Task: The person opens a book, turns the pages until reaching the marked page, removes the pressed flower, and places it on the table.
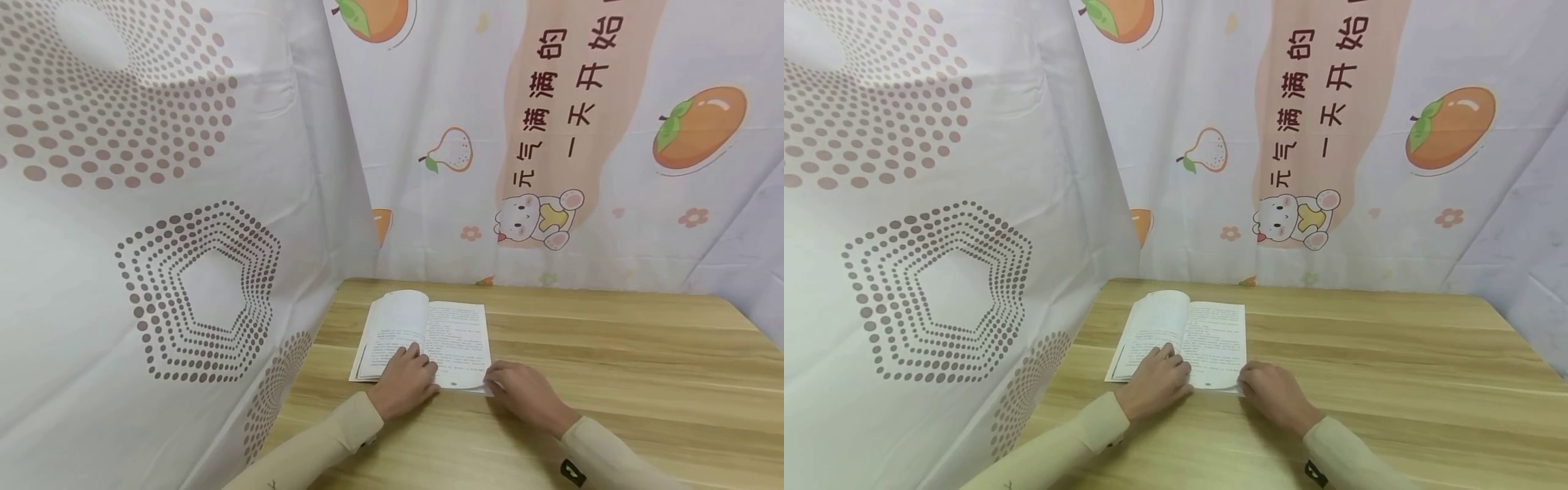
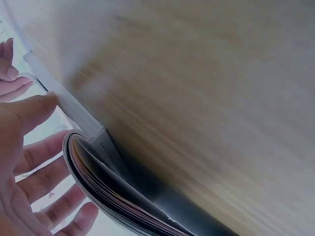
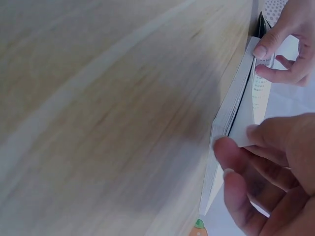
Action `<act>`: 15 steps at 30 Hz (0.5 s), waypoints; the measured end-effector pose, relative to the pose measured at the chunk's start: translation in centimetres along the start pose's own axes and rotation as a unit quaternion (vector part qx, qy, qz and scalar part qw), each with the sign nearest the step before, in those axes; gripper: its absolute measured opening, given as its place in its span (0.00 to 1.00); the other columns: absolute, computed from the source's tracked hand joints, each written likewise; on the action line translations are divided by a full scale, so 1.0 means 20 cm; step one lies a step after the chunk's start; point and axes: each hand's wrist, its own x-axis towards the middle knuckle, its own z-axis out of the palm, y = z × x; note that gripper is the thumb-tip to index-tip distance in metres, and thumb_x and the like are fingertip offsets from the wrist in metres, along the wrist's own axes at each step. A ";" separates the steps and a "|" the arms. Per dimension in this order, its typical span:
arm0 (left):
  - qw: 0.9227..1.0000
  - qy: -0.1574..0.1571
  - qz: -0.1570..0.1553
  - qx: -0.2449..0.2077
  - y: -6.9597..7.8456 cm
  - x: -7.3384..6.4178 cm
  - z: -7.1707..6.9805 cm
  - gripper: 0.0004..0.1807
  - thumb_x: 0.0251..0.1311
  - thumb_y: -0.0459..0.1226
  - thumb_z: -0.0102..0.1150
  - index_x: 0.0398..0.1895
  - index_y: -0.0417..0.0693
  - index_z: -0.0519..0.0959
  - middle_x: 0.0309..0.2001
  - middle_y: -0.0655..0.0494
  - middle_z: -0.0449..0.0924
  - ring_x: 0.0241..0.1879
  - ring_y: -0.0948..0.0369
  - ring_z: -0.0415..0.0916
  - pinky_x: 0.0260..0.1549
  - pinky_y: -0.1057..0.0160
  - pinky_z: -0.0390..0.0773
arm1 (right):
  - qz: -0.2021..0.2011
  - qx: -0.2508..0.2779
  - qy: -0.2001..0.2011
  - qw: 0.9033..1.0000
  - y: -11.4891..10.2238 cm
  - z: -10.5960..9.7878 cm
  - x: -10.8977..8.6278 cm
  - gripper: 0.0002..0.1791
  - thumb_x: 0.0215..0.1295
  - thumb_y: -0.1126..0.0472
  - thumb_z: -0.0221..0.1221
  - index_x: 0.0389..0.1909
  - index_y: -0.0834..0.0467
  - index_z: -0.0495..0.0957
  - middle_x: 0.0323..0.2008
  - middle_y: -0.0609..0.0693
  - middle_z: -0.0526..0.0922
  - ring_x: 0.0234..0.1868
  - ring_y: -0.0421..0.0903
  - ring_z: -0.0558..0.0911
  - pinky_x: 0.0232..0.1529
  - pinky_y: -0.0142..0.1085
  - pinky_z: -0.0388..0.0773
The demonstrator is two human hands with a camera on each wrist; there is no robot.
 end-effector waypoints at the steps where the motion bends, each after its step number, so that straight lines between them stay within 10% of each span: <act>1: 1.000 -0.001 0.000 0.001 0.00 0.00 0.00 0.18 0.61 0.58 0.68 0.28 0.56 0.83 0.26 0.62 0.79 0.29 0.62 0.63 0.27 0.66 0.61 | 0.000 -0.002 0.003 1.000 0.00 0.00 0.00 0.05 0.59 0.66 0.72 0.37 0.57 0.89 0.39 0.49 0.89 0.39 0.47 0.88 0.39 0.43 0.84; 15: 0.999 -0.040 -0.018 -0.024 0.00 0.02 0.00 0.16 0.64 0.57 0.65 0.31 0.57 0.85 0.28 0.62 0.81 0.29 0.62 0.63 0.28 0.66 0.62 | 0.002 0.017 0.029 0.999 0.01 0.01 0.01 0.06 0.56 0.70 0.72 0.32 0.56 0.89 0.33 0.44 0.88 0.34 0.40 0.86 0.33 0.36 0.82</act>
